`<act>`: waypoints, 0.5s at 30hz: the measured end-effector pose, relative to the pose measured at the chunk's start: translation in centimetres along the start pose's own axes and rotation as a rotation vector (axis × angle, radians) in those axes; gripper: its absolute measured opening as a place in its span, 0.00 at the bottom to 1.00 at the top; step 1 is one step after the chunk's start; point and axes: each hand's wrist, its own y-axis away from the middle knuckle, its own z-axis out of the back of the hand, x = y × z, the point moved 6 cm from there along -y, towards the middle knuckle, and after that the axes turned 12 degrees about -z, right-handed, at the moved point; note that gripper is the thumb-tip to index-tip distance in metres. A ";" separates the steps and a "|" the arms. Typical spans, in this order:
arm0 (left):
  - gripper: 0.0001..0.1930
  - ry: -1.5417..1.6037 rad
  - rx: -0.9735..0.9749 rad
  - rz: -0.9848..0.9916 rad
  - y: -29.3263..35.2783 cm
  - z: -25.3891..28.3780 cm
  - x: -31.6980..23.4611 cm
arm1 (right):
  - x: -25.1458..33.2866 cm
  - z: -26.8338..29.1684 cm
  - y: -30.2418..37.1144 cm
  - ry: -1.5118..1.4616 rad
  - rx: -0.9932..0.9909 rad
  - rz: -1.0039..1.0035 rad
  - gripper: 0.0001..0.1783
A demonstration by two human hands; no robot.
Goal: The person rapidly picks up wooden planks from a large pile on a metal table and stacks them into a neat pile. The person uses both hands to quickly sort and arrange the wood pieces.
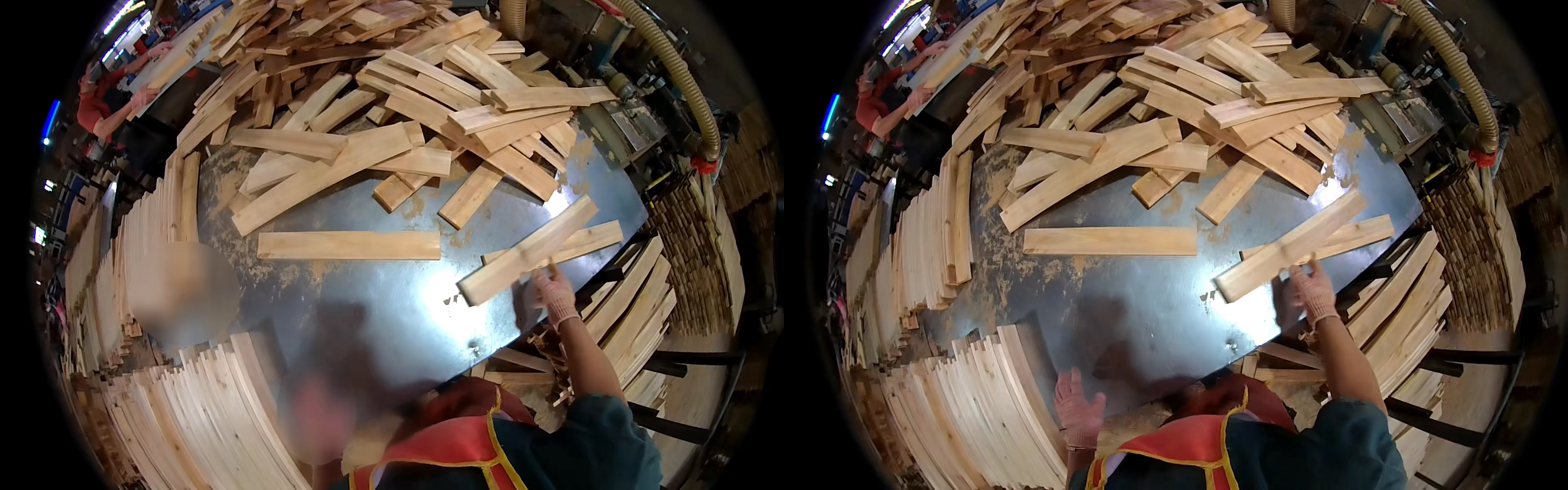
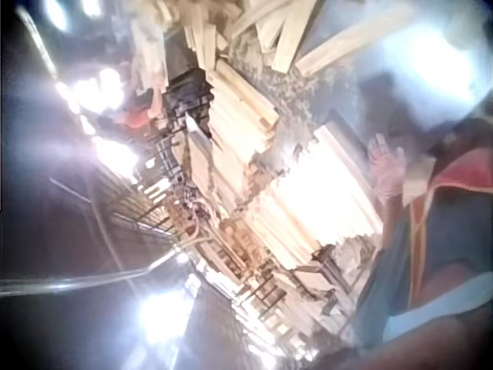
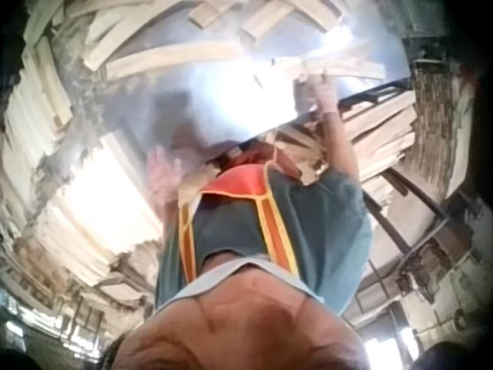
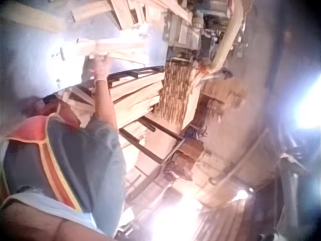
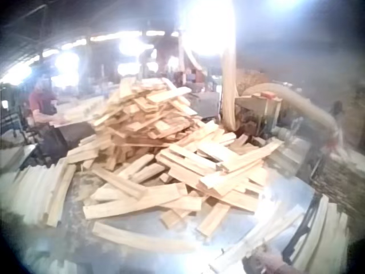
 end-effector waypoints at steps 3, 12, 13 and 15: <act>0.46 0.058 -0.010 -0.032 -1.6 -0.8 -4.0 | 7.7 4.3 0.5 0.728 -0.421 0.500 0.47; 0.44 -0.037 0.082 -0.061 2.0 -1.0 -1.3 | 12.5 -2.9 -1.0 1.396 -0.145 0.795 0.50; 0.43 0.007 0.078 -0.063 3.4 -0.9 -0.3 | 12.5 -5.0 1.8 1.515 -0.074 0.848 0.51; 0.43 0.044 0.072 0.038 5.9 -0.9 1.2 | 8.4 -7.9 5.2 1.574 0.038 0.996 0.55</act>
